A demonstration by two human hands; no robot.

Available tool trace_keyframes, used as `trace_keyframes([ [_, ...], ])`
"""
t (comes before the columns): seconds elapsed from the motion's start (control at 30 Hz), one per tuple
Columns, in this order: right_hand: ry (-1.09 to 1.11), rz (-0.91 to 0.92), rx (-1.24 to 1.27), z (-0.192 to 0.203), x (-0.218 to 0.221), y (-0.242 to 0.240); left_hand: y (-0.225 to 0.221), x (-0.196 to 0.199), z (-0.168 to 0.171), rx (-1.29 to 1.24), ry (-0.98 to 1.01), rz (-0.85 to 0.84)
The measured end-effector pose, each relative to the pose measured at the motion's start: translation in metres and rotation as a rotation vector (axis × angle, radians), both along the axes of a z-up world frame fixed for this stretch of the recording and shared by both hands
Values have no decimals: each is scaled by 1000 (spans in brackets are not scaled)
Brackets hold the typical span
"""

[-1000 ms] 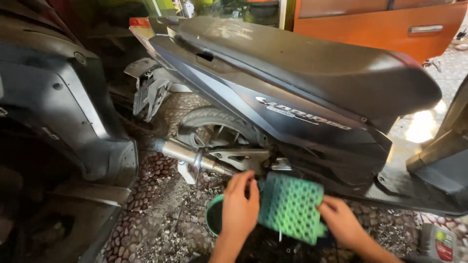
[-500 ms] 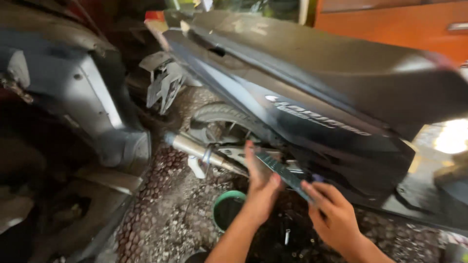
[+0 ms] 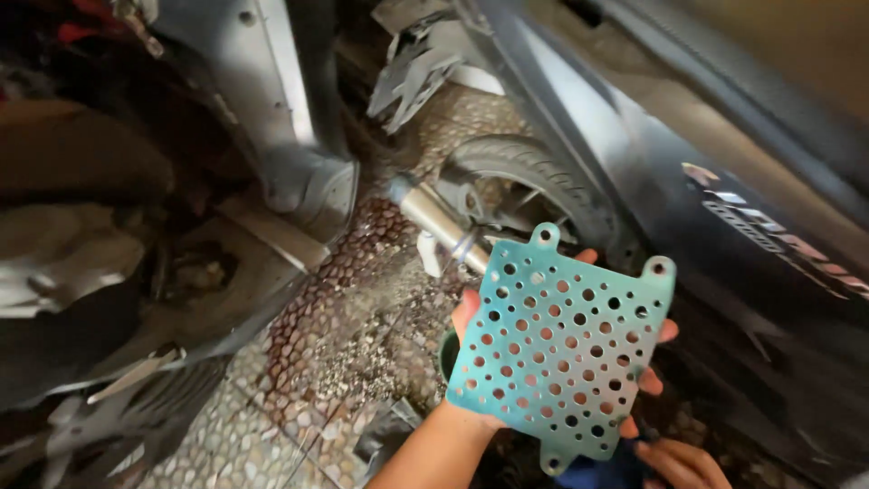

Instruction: The person cleans a perforated metal plate with a dark cloth, wiping both sides thoroughly. They then handle small metal bolts and washers, picking them up and manipulating them with their hands.

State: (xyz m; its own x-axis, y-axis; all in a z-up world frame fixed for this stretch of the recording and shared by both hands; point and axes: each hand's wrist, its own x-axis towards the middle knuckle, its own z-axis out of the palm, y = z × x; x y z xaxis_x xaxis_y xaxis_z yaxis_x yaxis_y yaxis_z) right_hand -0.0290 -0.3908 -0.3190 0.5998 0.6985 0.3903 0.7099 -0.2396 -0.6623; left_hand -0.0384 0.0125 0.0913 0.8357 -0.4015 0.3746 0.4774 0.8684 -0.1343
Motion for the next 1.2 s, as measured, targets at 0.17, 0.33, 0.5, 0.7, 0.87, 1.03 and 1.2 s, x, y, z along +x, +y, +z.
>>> trace_keyframes([
  [0.17, 103, -26, 362, 158, 16, 89, -1, -2, 2, -70, 82, -94],
  [0.33, 302, -356, 226, 249, -14, 99, -10, 0, -7, -112, 247, -282],
  [0.5, 271, -466, 150, 272, -13, 90, -20, -7, -17, -38, 159, -279],
  [0.7, 257, -527, 15, 288, -13, 103, -23, -16, 6, -94, 164, -253],
  [0.87, 99, -469, 58, 288, -17, 105, -24, -9, 24, 456, 57, -20],
  [1.03, 212, -557, -4, 308, -22, 113, -23, -11, 5, -48, 162, -36],
  [1.2, 231, -559, -9, 305, -23, 111, -26, -11, 19, 385, 149, 166],
])
